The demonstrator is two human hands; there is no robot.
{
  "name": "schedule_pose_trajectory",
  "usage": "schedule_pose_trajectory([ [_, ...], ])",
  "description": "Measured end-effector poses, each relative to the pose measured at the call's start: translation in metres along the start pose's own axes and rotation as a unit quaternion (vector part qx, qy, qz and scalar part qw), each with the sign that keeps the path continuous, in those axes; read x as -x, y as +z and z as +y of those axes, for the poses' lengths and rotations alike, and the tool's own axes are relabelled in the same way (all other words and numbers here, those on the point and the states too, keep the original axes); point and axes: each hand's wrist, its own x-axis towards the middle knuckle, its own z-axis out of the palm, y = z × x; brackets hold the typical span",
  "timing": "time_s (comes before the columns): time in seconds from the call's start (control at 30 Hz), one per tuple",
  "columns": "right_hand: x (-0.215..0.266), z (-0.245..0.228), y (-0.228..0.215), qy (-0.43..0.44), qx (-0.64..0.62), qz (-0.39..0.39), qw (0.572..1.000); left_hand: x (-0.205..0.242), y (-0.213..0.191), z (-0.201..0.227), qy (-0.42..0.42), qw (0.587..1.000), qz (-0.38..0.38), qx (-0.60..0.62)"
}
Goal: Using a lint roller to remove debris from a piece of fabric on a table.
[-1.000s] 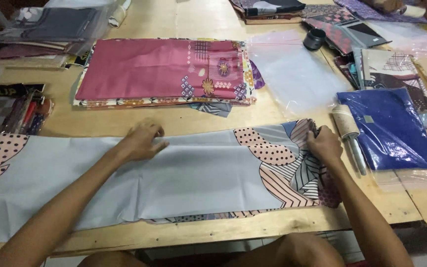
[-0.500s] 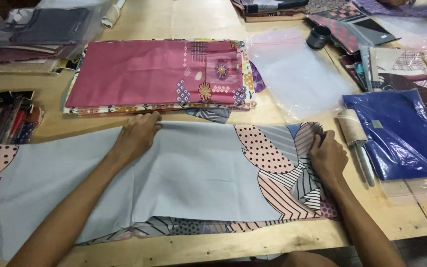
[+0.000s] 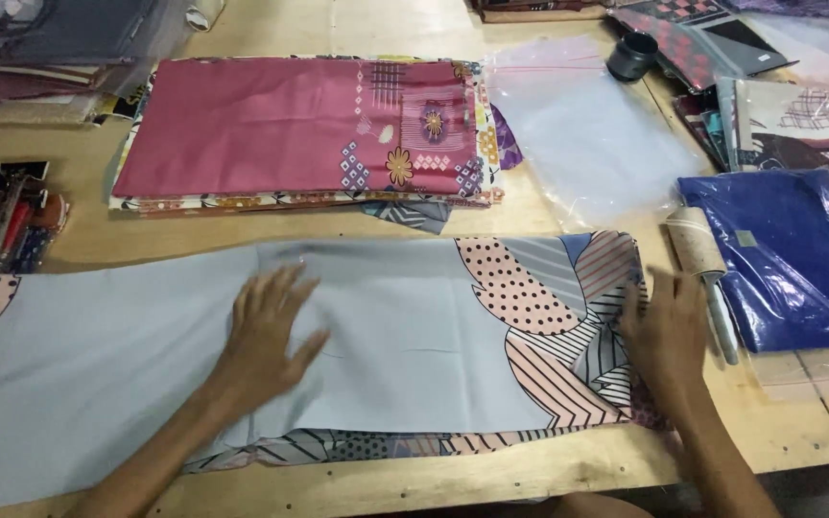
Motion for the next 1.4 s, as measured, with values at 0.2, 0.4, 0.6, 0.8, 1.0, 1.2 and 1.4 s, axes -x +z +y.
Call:
schedule_pose_trajectory([
  [0.2,0.036,-0.002,-0.034,0.139,0.047,-0.264,0.953,0.059,-0.011,0.006,0.037,0.994,-0.103,0.028],
  [0.4,0.050,0.017,-0.023,0.114,0.031,-0.230,0.966,0.074,-0.013,0.010,0.063,0.994,-0.095,-0.006],
  [0.6,0.054,-0.016,-0.046,0.117,-0.013,-0.200,0.973,0.092,-0.025,0.008,0.090,0.989,-0.119,-0.007],
  [0.8,0.067,-0.002,-0.033,0.021,-0.032,-0.282,0.959,0.110,-0.046,-0.007,0.047,0.988,-0.130,0.073],
  [1.0,0.086,0.024,-0.022,0.063,-0.021,-0.196,0.978,0.131,-0.037,-0.023,0.086,0.993,-0.076,-0.014],
  [1.2,0.086,0.018,-0.049,0.208,-0.063,-0.155,0.964,0.142,-0.021,-0.030,0.141,0.986,-0.032,-0.086],
  [1.4,0.091,0.024,-0.057,0.247,-0.090,-0.141,0.954,0.149,-0.019,-0.032,0.177,0.977,-0.004,-0.118],
])
